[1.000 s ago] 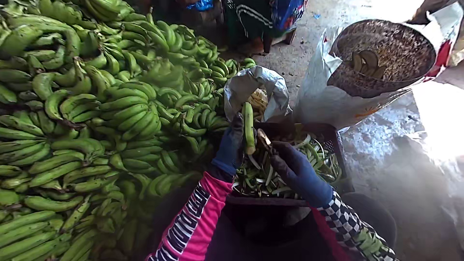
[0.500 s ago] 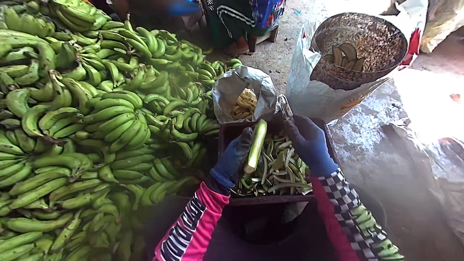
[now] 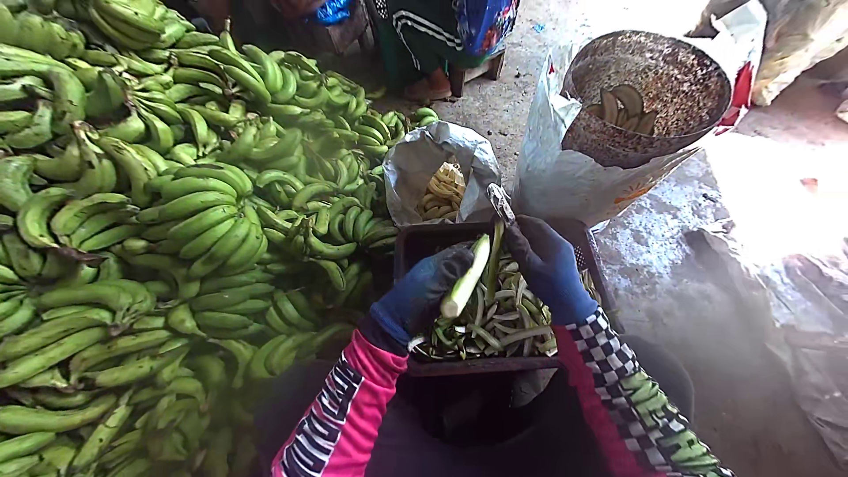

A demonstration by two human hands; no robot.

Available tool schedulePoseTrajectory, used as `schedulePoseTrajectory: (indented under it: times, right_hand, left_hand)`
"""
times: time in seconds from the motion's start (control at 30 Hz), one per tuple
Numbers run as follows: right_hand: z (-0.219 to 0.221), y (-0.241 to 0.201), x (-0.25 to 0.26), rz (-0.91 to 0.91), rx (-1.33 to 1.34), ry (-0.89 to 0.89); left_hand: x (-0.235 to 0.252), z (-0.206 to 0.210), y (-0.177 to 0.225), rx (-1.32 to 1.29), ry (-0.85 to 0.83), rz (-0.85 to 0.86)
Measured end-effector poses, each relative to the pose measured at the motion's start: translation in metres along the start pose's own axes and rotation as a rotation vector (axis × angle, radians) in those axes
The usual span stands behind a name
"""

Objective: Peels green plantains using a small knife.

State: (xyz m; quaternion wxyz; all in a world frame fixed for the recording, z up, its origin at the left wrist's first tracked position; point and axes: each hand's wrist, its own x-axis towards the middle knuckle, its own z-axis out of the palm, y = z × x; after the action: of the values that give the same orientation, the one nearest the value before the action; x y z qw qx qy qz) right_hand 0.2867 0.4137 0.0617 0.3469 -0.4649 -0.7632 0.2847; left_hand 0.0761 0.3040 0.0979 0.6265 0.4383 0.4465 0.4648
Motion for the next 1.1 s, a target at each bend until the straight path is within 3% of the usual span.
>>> schedulePoseTrajectory:
  times: [0.13, 0.27, 0.4, 0.53, 0.67, 0.8, 0.9, 0.97, 1.1]
  right_hand:
    - [0.001, -0.003, -0.014, -0.088, -0.017, 0.0]
    - [0.003, -0.015, -0.023, -0.253, -0.123, -0.003]
    - [0.001, -0.006, -0.008, -0.05, -0.2, -0.078]
    - [-0.008, 0.002, -0.004, 0.113, 0.059, -0.036]
    - [0.0, -0.01, -0.018, -0.004, 0.235, -0.069]
    - [0.022, -0.016, -0.035, -0.2, 0.156, -0.08]
    - [0.034, -0.023, -0.044, -0.285, 0.04, -0.081]
    - [0.036, -0.022, -0.043, -0.311, 0.009, -0.078]
    - [0.026, -0.013, -0.029, -0.271, 0.077, -0.085]
  left_hand:
    - [-0.001, 0.0, 0.006, 0.088, 0.117, 0.015]
    - [0.001, -0.003, 0.005, 0.353, 0.235, 0.095]
    - [-0.002, -0.002, 0.006, 0.471, 0.127, 0.05]
    - [0.0, -0.004, 0.003, 0.193, 0.139, 0.086]
    - [0.002, -0.009, -0.005, -0.09, 0.315, 0.158]
    - [0.006, -0.006, -0.007, -0.372, 0.546, 0.238]
    - [0.01, -0.01, -0.005, -0.474, 0.595, 0.267]
    - [0.007, -0.012, -0.003, -0.384, 0.543, 0.233]
    - [-0.008, -0.013, 0.009, -0.157, 0.155, 0.1]
